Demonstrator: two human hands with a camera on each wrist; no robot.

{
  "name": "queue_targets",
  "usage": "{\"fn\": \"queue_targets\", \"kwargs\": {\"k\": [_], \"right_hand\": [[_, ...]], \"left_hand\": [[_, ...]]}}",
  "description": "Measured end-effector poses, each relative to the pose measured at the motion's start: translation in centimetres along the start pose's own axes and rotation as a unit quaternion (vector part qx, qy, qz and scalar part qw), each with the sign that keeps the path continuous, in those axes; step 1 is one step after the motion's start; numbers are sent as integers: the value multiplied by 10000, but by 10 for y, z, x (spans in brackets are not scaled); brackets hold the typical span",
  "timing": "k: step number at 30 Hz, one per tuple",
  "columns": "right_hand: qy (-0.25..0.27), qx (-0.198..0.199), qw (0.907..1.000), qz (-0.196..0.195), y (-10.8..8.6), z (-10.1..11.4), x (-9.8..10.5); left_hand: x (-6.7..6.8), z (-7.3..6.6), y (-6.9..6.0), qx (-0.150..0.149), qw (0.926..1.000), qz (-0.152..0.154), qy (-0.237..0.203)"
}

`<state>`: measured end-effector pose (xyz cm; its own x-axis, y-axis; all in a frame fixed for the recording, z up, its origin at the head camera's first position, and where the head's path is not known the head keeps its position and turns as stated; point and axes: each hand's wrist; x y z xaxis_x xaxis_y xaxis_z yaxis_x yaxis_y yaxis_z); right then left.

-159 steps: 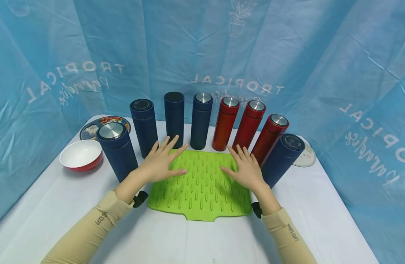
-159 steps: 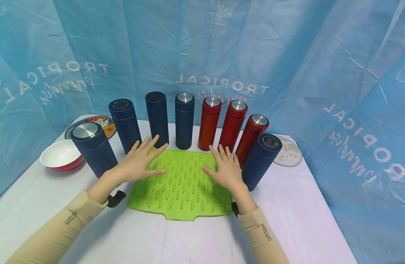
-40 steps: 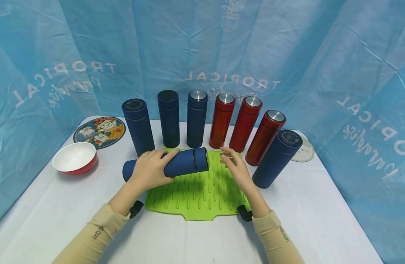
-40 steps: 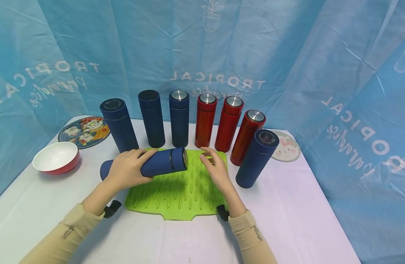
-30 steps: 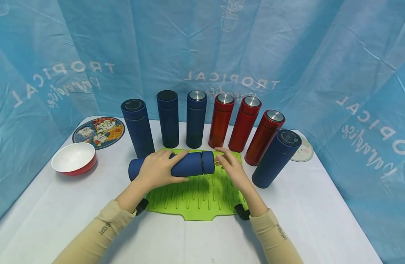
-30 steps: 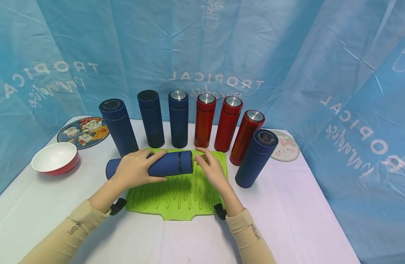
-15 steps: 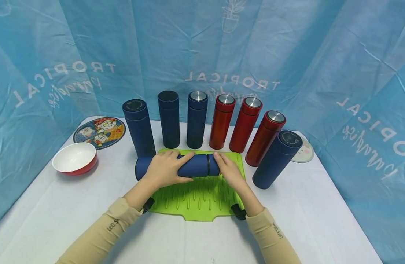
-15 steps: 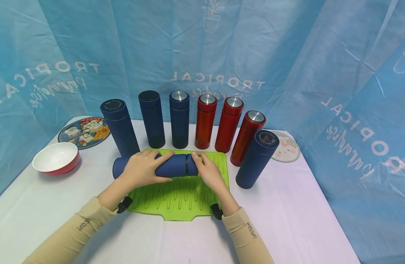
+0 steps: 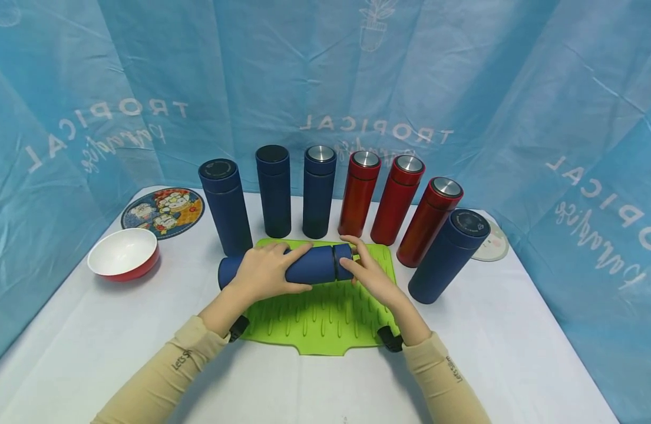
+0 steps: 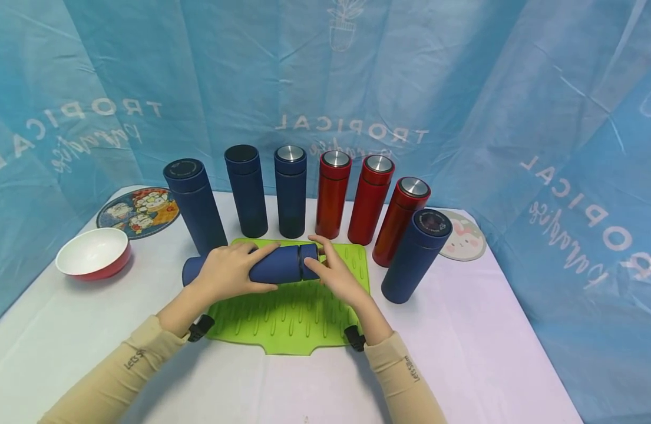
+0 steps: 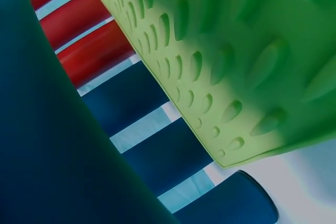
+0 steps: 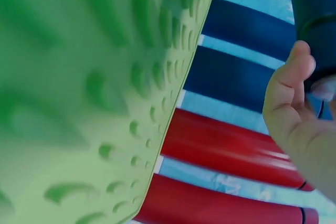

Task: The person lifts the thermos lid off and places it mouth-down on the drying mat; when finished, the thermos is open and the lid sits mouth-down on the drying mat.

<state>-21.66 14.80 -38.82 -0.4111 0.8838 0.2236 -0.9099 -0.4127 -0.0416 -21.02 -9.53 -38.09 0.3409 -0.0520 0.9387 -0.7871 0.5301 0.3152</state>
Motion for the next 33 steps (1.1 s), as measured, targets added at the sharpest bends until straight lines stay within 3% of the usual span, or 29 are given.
{"fn": "queue_targets", "kwargs": {"k": [7, 16, 19, 22, 26, 33], "right_hand": [[3, 588, 9967, 566, -2, -10, 12], [-137, 1208, 9905, 635, -11, 8, 14], [-47, 853, 9950, 524, -8, 8, 16], [-60, 95, 9998, 182, -2, 2, 19], [-220, -673, 9974, -128, 3, 1, 19], [103, -817, 9965, 102, 4, -5, 20]], "left_hand": [[2, -1, 0, -17, 9999, 147, 43], [5, -3, 0, -97, 9998, 152, 47], [5, -2, 0, -121, 9998, 117, 85], [4, -2, 1, -143, 9998, 113, 81], [5, -2, 2, -196, 9998, 66, 63], [4, -3, 2, -235, 9996, 59, 115]]}}
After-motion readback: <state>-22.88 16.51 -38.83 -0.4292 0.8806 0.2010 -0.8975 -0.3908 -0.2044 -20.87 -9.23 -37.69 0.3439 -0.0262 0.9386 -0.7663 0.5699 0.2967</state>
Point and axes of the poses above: each hand's wrist, its own y-axis towards the middle knuckle, its own x-axis out of the back of the hand, z = x × y, and after that the axes turned 6 degrees about y, right-handed
